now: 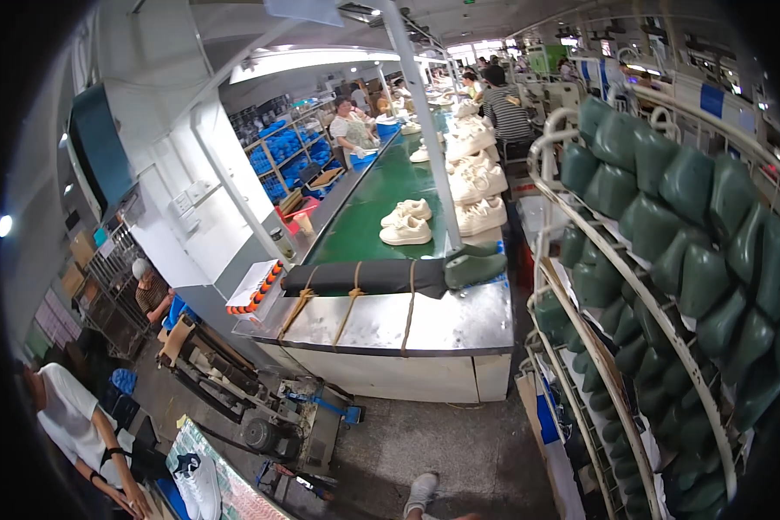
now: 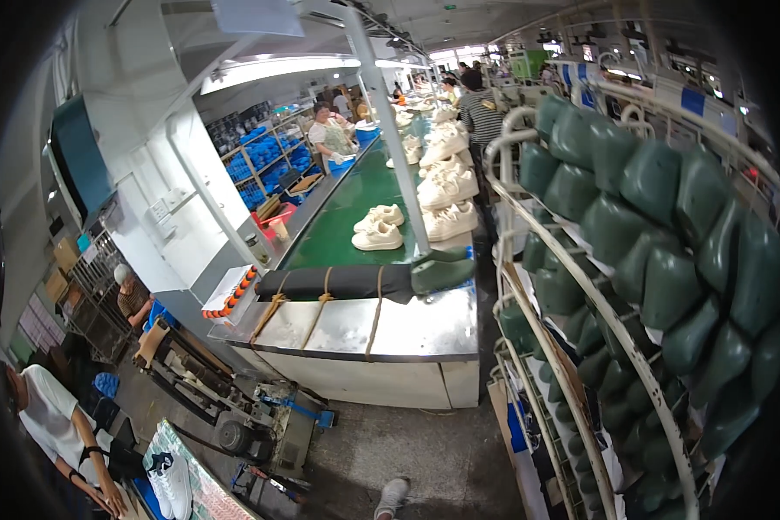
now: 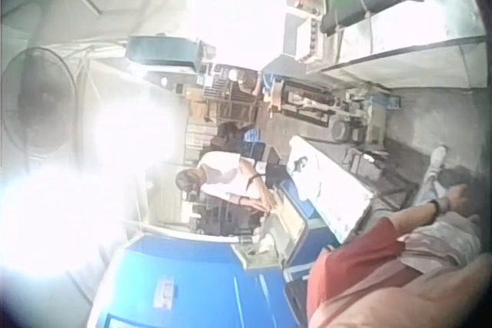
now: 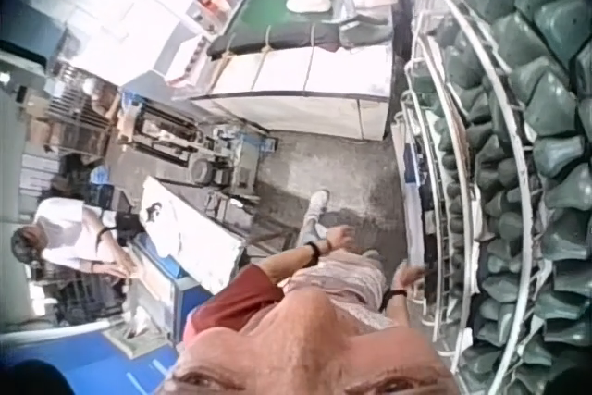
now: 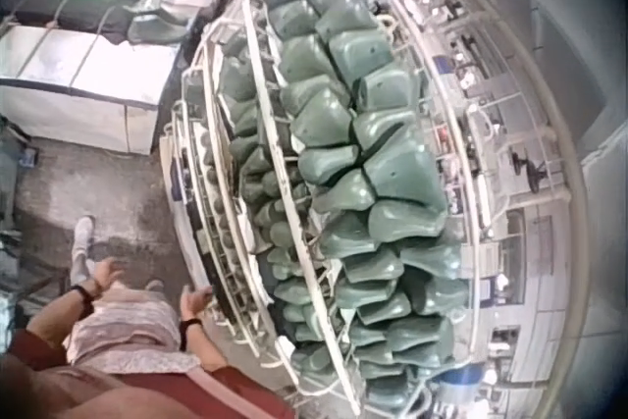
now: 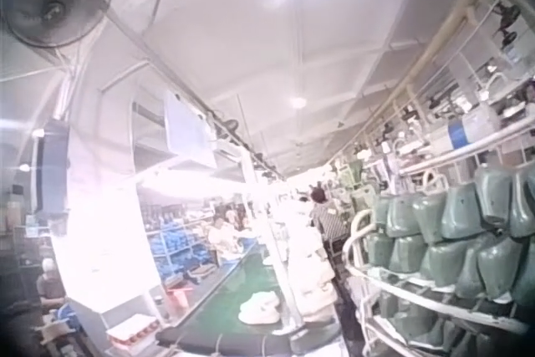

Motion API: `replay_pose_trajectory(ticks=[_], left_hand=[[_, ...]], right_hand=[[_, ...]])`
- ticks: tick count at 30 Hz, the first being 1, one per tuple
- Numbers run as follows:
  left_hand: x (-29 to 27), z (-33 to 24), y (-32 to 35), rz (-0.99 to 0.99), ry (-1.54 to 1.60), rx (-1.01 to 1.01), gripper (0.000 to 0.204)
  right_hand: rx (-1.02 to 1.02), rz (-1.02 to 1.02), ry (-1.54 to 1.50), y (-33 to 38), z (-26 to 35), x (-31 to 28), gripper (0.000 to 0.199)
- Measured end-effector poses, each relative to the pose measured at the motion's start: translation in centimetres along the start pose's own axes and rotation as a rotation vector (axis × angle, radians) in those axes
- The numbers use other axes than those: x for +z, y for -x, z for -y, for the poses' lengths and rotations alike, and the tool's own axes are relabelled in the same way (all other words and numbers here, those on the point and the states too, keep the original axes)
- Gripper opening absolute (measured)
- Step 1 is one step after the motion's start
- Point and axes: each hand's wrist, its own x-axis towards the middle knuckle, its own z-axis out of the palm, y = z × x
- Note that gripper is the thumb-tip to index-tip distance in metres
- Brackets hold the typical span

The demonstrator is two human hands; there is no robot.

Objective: Assembling shoes by inserting lasts into uppers and processing them through machinery on a factory line.

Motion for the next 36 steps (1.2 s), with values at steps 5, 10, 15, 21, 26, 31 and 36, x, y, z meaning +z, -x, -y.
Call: replay_pose_trajectory(ticks=[5, 10, 15, 21, 26, 31, 36], left_hand=[[-13.7, 5.6, 11.8, -0.493, -0.174, -0.329, 0.034], [-21.2, 4.8, 20.2, -0.845, -0.048, -0.388, 0.041], [-28.8, 3.5, 24.9, -1.052, 0.191, -0.507, 0.031], [-42.4, 9.6, 35.6, -1.487, -0.129, -0.649, 0.04], [-54.3, 23.0, 45.7, -1.448, -0.721, -0.872, 0.037], [-54.9, 31.0, 51.3, -0.873, -0.415, -1.506, 0.037], [-60.8, 13.3, 39.4, -0.627, -0.302, -1.046, 0.032]], right_hand=[[-0.966, 0.11, -0.258, 8.4, 26.1, -6.8, 0.082], [-1.746, 0.126, -0.405, 22.4, 58.1, -17.8, 0.089], [-2.095, -0.053, -0.951, 37.7, 76.3, -22.3, 0.068], [-2.226, 0.525, -0.546, 44.5, 77.7, -4.9, 0.072], [-1.986, 0.699, 0.08, 42.3, 70.9, 0.3, 0.058], [-1.836, 1.071, 0.244, 36.7, 66.1, 5.1, 0.058], [-1.539, 0.737, 0.077, 25.5, 67.0, 3.2, 0.058]])
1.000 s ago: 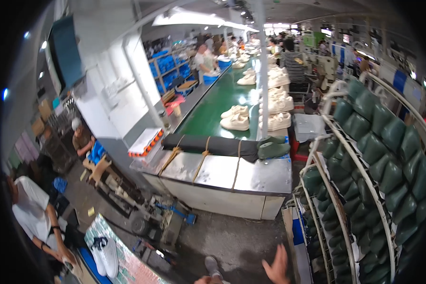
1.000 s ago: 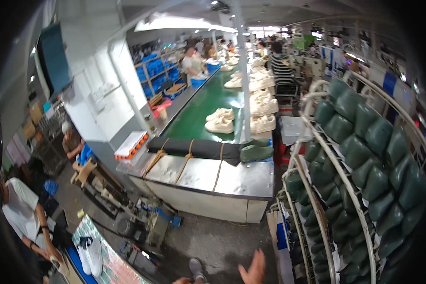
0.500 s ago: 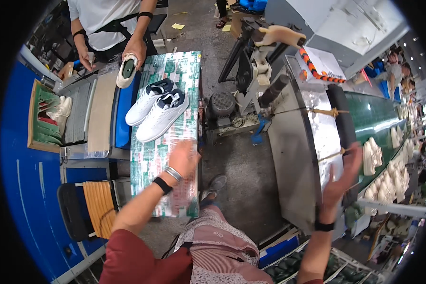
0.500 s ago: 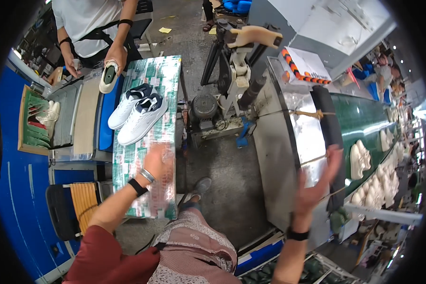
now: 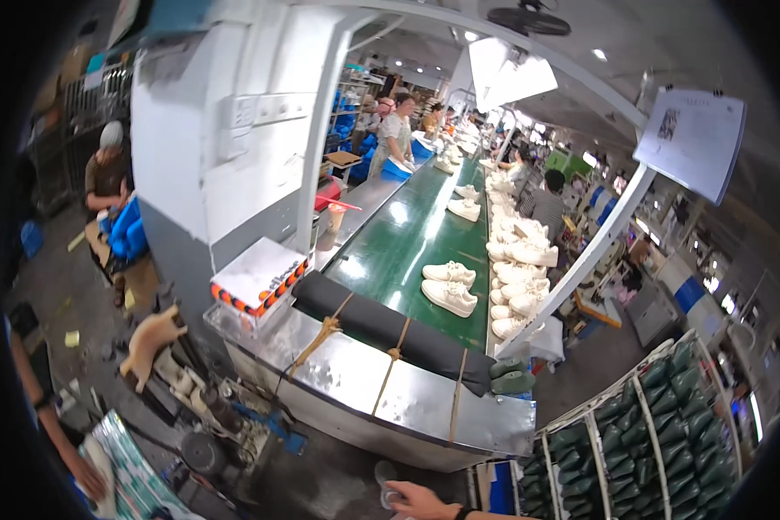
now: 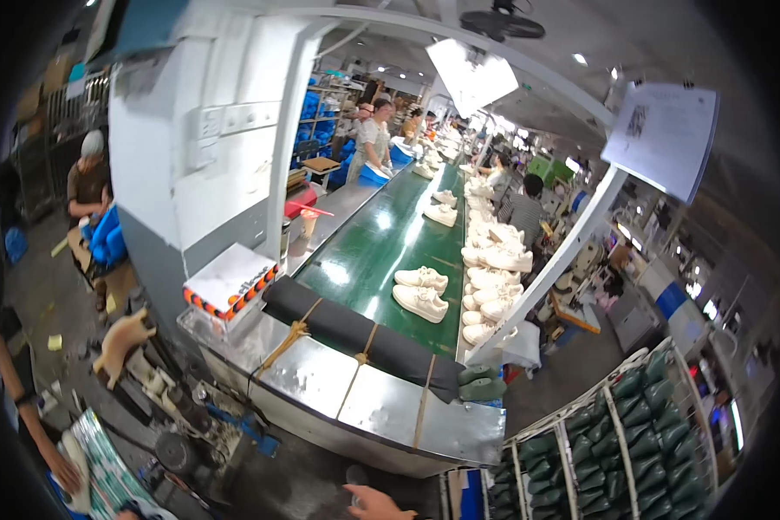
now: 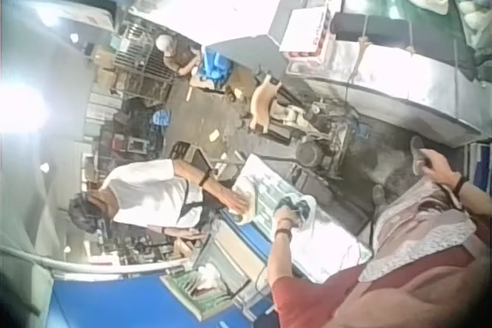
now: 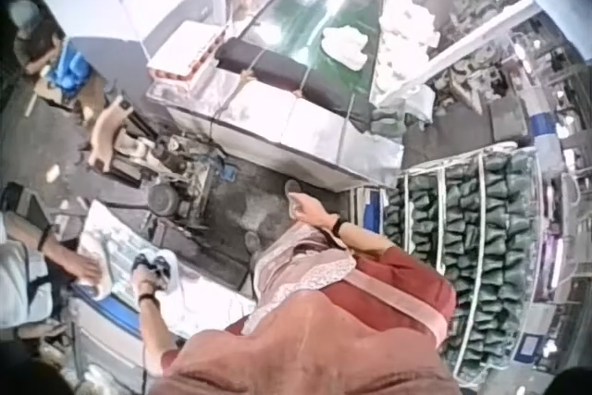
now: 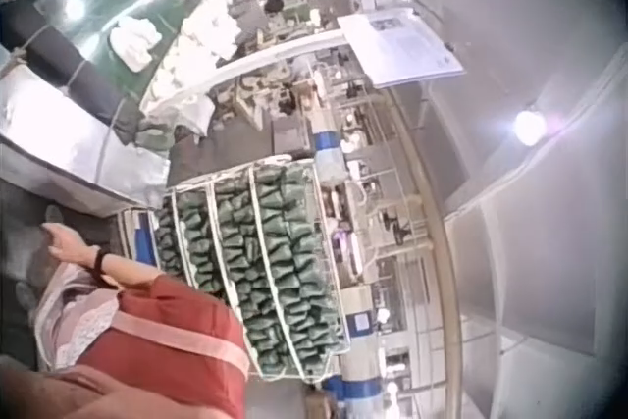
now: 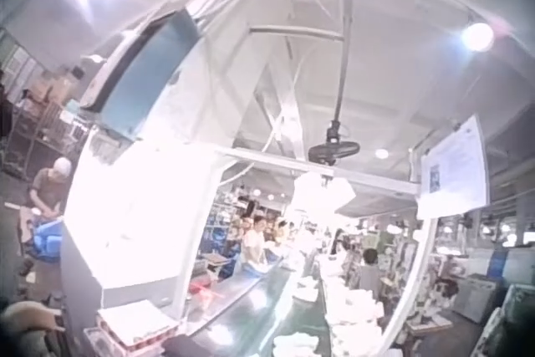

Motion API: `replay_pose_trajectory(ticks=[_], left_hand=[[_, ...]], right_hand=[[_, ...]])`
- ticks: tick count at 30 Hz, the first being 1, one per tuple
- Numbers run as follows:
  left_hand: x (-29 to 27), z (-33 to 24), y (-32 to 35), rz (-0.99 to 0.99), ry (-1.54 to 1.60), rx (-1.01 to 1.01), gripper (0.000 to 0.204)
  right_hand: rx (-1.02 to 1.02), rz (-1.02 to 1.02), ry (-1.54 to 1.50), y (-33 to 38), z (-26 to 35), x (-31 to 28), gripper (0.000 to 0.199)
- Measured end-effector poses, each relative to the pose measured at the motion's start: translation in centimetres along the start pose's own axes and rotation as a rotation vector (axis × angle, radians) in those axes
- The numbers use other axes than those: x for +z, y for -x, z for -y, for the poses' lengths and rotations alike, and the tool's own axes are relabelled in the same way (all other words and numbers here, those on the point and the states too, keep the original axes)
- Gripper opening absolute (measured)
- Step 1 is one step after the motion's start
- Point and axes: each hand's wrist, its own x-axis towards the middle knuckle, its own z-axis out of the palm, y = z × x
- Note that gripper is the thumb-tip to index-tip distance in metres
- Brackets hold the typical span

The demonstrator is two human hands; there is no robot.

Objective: Assembling shoes by inserting lasts into uppers and processing them through machinery on a factory line.

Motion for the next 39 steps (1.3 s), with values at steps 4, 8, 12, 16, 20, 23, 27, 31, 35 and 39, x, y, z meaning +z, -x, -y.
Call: replay_pose_trajectory(ticks=[4, 8, 12, 16, 20, 23, 27, 31, 35, 39], left_hand=[[-1.6, -9.9, 3.4, 0.056, -0.138, 0.201, 0.03], [-2.9, -23.9, 2.1, -0.18, 0.112, 0.51, 0.029], [-3.6, -36.9, -0.2, -0.367, 0.188, 0.558, 0.031], [-8.6, -50.3, -5.9, -0.547, 0.48, 0.859, 0.041], [-13.1, -62.5, -10.0, -1.049, 0.6, 0.92, 0.032], [-16.9, -71.4, -13.4, -0.558, 1.048, 0.962, 0.026], [-14.8, -77.9, -19.9, -0.377, 1.269, 0.634, 0.006], [-12.9, -82.4, -27.6, -0.099, 1.483, 0.533, 0.007], [-12.3, -88.2, -32.3, 0.022, 1.426, 0.471, 0.017], [-11.3, -91.2, -39.3, 0.061, 1.415, 0.326, 0.015]], right_hand=[[0.231, -0.13, -0.119, -2.9, -6.1, -6.0, 0.062], [0.216, -0.641, -0.091, -9.0, -15.1, -16.3, 0.065], [0.135, -1.281, -0.097, -16.8, -16.1, -34.2, 0.068], [-0.041, -1.681, 0.226, -20.1, -16.9, -51.6, 0.079], [-0.099, -1.796, -0.063, -21.9, -17.3, -62.0, 0.056], [-0.109, -1.651, -0.258, -20.8, -16.3, -63.0, 0.031], [-0.036, -1.741, -0.187, -21.8, -17.4, -62.0, 0.025], [-0.046, -1.759, -0.217, -21.1, -18.9, -61.5, 0.025], [0.007, -1.849, -0.114, -17.6, -20.4, -62.3, 0.032], [0.023, -1.819, -0.122, -16.0, -20.4, -62.6, 0.037]])
